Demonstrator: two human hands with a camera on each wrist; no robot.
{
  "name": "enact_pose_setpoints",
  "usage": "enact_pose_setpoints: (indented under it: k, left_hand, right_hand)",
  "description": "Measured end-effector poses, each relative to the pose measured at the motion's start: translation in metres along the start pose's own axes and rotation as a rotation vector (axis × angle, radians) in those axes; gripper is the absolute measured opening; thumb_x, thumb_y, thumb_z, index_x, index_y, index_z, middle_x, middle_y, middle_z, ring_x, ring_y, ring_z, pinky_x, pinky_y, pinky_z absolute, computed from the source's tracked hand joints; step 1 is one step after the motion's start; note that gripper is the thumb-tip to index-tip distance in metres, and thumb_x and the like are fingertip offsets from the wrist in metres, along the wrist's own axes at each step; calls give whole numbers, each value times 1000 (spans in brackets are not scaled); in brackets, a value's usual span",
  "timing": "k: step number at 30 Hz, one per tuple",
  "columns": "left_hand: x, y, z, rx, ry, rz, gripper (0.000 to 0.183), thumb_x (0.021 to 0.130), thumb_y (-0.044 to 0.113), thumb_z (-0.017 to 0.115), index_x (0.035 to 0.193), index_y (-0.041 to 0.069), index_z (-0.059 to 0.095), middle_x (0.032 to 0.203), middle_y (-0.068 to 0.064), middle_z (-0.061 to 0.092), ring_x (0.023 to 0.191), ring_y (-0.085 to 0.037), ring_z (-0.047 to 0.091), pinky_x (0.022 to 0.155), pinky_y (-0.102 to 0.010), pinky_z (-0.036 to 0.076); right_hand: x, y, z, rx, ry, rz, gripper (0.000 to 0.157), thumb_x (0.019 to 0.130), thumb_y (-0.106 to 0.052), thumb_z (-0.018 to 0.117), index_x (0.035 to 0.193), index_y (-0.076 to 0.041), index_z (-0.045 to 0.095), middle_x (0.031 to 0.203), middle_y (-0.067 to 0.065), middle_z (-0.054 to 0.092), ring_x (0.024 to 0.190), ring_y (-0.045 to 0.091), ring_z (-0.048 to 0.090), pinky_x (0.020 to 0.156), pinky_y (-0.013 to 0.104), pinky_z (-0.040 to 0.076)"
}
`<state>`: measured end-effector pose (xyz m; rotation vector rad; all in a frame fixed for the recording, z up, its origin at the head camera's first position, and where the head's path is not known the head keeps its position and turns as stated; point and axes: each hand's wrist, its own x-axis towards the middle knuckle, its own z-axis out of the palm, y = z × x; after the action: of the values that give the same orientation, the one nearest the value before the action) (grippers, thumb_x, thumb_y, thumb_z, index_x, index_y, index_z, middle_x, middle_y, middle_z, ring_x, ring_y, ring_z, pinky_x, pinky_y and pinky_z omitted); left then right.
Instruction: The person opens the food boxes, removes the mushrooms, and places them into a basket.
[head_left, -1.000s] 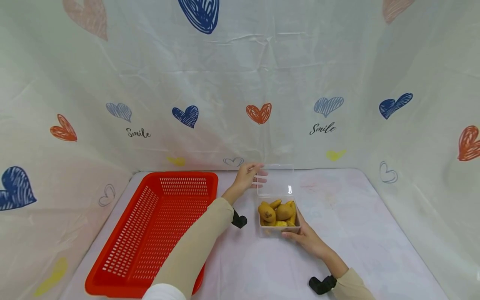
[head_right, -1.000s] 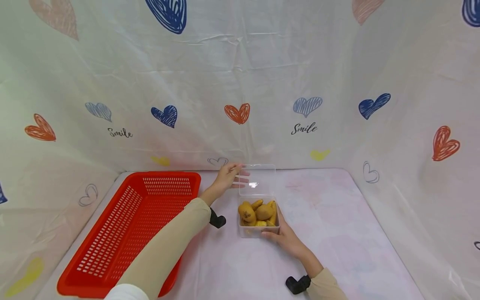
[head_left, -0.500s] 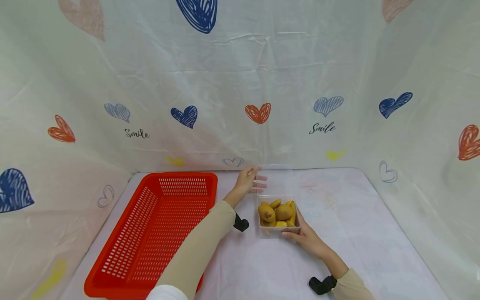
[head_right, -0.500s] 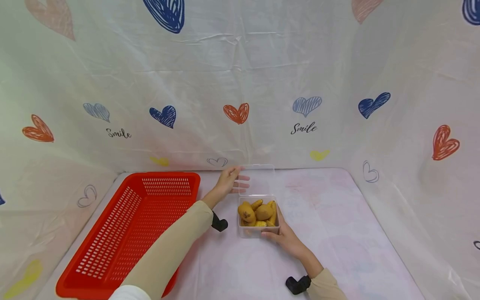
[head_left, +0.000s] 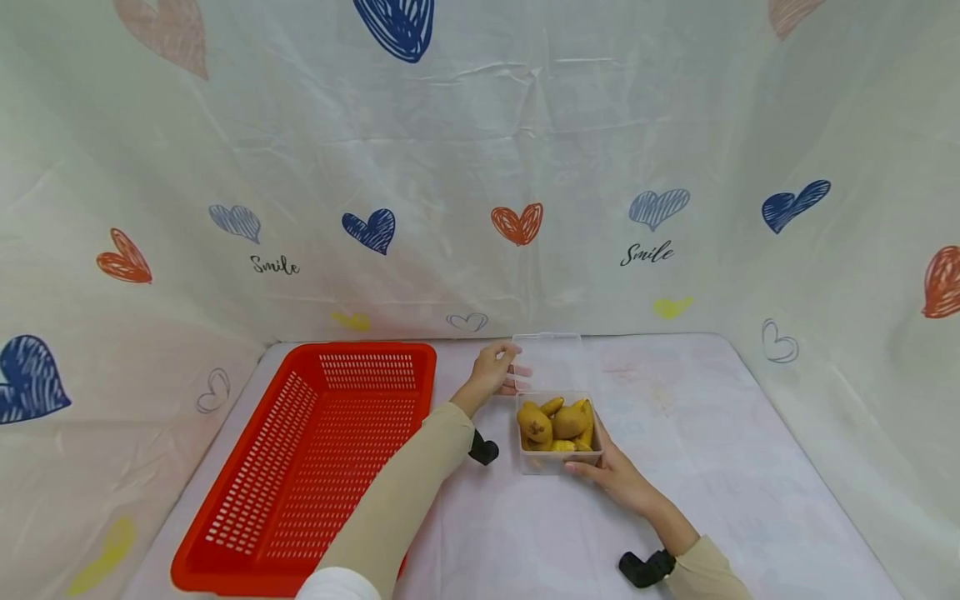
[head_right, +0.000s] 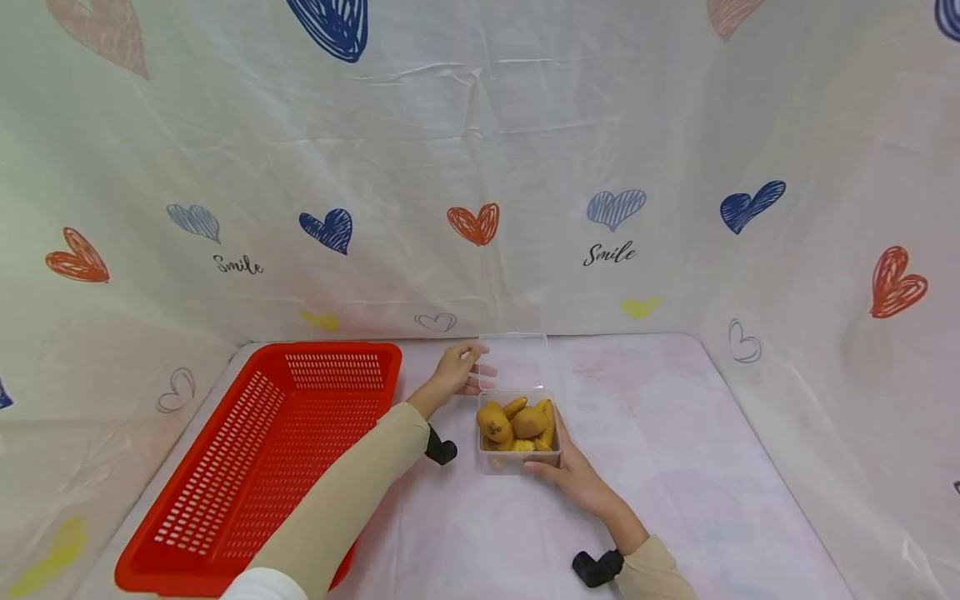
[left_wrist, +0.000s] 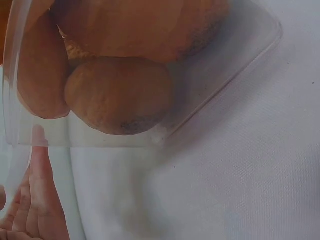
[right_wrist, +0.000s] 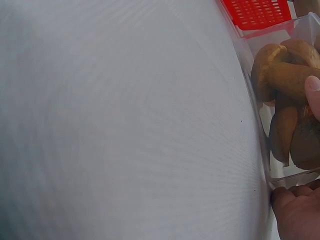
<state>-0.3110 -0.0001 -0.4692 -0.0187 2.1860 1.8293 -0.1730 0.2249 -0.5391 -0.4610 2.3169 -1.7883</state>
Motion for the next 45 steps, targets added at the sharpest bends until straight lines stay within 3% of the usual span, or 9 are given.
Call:
enact_pose_setpoints:
  k: [8, 18, 23, 28, 31, 34, 38, 42, 45]
  left_hand:
    - [0, -2, -1, -18, -20, -32, 38, 108, 29, 45, 134, 3, 56, 95, -16, 75, 67, -22, 73, 60, -32, 60]
    - [0, 0, -1, -4, -17, -170, 37, 108, 26, 46, 131, -1, 58, 86, -15, 71, 56, -13, 67, 63, -27, 59]
    - [-1, 0, -1, 16, -6, -203, 37, 108, 26, 47, 131, -1, 59, 81, -11, 62, 53, -10, 64, 60, -25, 58]
    - [-1, 0, -2, -19, -32, -199, 38, 108, 28, 46, 131, 0, 58, 89, -17, 71, 59, -15, 70, 60, -25, 59]
    - [-1, 1, -4, -62, -63, -191, 40, 109, 28, 44, 134, 0, 56, 98, -18, 74, 67, -21, 73, 60, -27, 59]
    - [-1, 5, -5, -91, -86, -184, 41, 109, 29, 42, 136, -1, 54, 104, -19, 73, 78, -27, 74, 61, -28, 60]
    - [-3, 11, -6, -100, -92, -203, 43, 109, 30, 42, 136, -1, 54, 111, -19, 71, 92, -34, 72, 64, -32, 61]
    - [-8, 20, -7, -94, -82, -239, 47, 109, 33, 41, 141, -1, 49, 125, -21, 65, 108, -38, 66, 77, -39, 60]
    - [-14, 26, -8, -65, -48, -225, 50, 109, 34, 39, 146, 0, 43, 133, -22, 59, 117, -39, 61, 87, -43, 57]
  right_hand:
    - [0, -2, -1, 22, -12, -16, 103, 96, -18, 69, 159, -26, -12, 166, 10, -9, 149, 32, 1, 103, 4, 17]
    - [0, -3, -1, 24, -19, 2, 104, 96, -19, 69, 159, -26, -13, 166, 8, -8, 149, 32, 3, 104, 7, 18]
    - [-1, -4, -1, 4, -17, 22, 103, 96, -21, 69, 159, -25, -13, 166, 9, -9, 149, 32, 2, 111, 18, 15]
    - [-1, -5, -1, -10, -16, 35, 103, 96, -22, 69, 159, -25, -13, 166, 9, -9, 150, 33, 1, 116, 39, 9]
    - [-1, -4, 0, -10, -12, 29, 103, 96, -21, 68, 159, -24, -13, 166, 9, -8, 150, 32, 2, 116, 44, 8]
    - [0, -3, -1, -4, -10, 27, 103, 97, -21, 68, 159, -26, -13, 166, 9, -8, 150, 30, 2, 116, 30, 11]
    - [0, -2, -2, 1, -11, 30, 102, 97, -22, 68, 159, -27, -13, 166, 8, -8, 149, 28, 1, 113, 22, 11]
    - [-1, -2, -3, 13, -20, 20, 103, 96, -21, 69, 159, -28, -14, 166, 8, -9, 150, 30, 2, 110, 17, 14]
    - [-2, -1, -3, 21, -25, 8, 104, 96, -20, 69, 159, -28, -14, 166, 9, -9, 149, 33, 2, 106, 12, 16]
